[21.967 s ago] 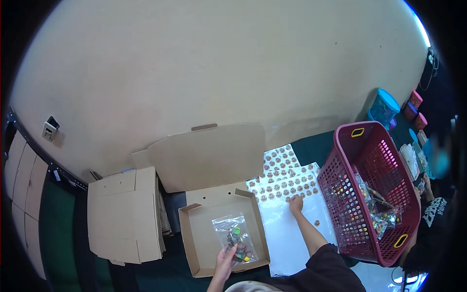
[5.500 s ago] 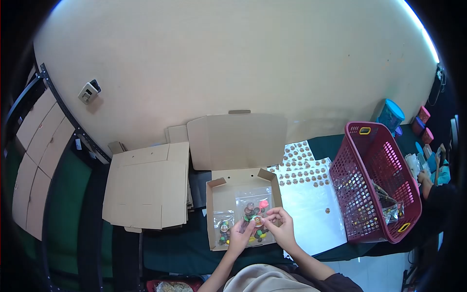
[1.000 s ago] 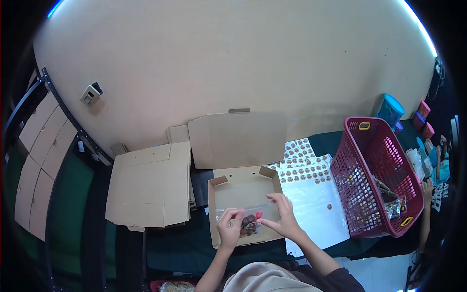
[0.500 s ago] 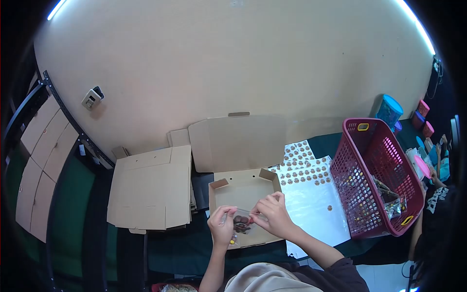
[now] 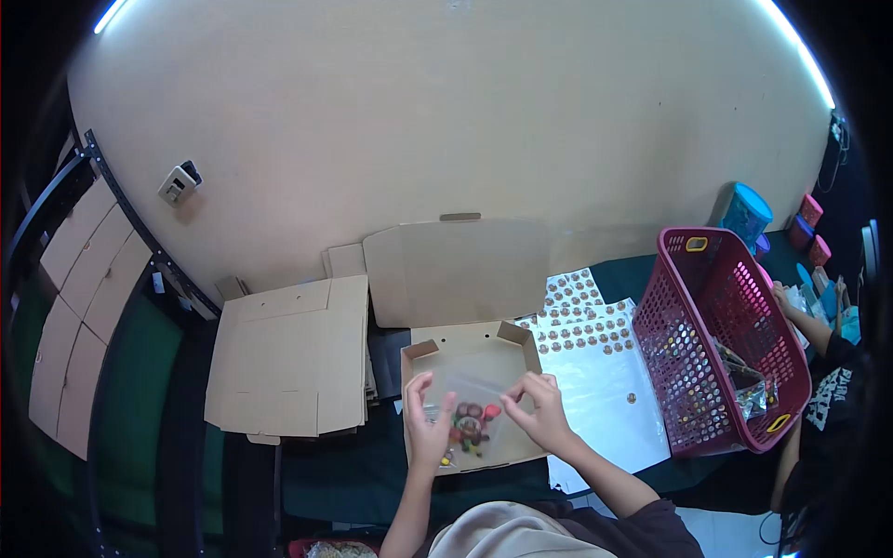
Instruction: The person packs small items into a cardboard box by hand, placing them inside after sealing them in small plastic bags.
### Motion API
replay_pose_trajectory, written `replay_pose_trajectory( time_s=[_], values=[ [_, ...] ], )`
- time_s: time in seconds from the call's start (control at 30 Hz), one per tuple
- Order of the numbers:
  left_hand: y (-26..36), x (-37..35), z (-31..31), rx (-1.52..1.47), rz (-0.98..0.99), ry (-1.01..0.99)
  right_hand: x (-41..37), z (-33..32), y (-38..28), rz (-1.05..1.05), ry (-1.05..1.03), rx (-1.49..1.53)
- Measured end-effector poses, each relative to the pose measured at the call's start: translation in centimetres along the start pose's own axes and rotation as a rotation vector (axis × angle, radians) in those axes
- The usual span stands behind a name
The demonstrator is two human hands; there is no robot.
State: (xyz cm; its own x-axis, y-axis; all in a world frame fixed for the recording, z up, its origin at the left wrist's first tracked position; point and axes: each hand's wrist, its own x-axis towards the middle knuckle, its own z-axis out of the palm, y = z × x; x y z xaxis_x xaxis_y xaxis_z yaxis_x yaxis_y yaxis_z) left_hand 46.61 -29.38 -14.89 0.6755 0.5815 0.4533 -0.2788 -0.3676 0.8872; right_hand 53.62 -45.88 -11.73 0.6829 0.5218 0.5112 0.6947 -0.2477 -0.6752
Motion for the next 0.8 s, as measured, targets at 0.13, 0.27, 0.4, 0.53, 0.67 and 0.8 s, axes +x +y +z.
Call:
replay_pose_trajectory(
  time_s=[0.13,0.27,0.4,0.53,0.67,0.8],
  values=[
    [2.9,-0.8,1.4,0.189,0.195,-0.242,0.5,1.1,-0.9,0.049,0.125,0.153],
    [1.8,-1.0,1.9,-0.118,0.066,-0.313,0.8,0.5,-1.8,-0.116,0.012,0.029],
    [2.6,-0.4,1.2,-0.161,-0.082,-0.31,0.7,0.0,-2.6,-0.058,0.204,-0.16],
    [3.3,0.6,1.3,-0.004,0.055,-0.318,2.4,-1.5,-2.7,-0.174,0.027,-0.353],
    [2.6,1.2,1.0,0.077,0.139,-0.267,3.2,-1.4,-1.9,-0.254,-0.065,-0.297],
    [2.6,1.9,0.5,0.084,0.184,-0.203,3.0,-0.4,-1.1,-0.343,-0.119,-0.27]
  ],
)
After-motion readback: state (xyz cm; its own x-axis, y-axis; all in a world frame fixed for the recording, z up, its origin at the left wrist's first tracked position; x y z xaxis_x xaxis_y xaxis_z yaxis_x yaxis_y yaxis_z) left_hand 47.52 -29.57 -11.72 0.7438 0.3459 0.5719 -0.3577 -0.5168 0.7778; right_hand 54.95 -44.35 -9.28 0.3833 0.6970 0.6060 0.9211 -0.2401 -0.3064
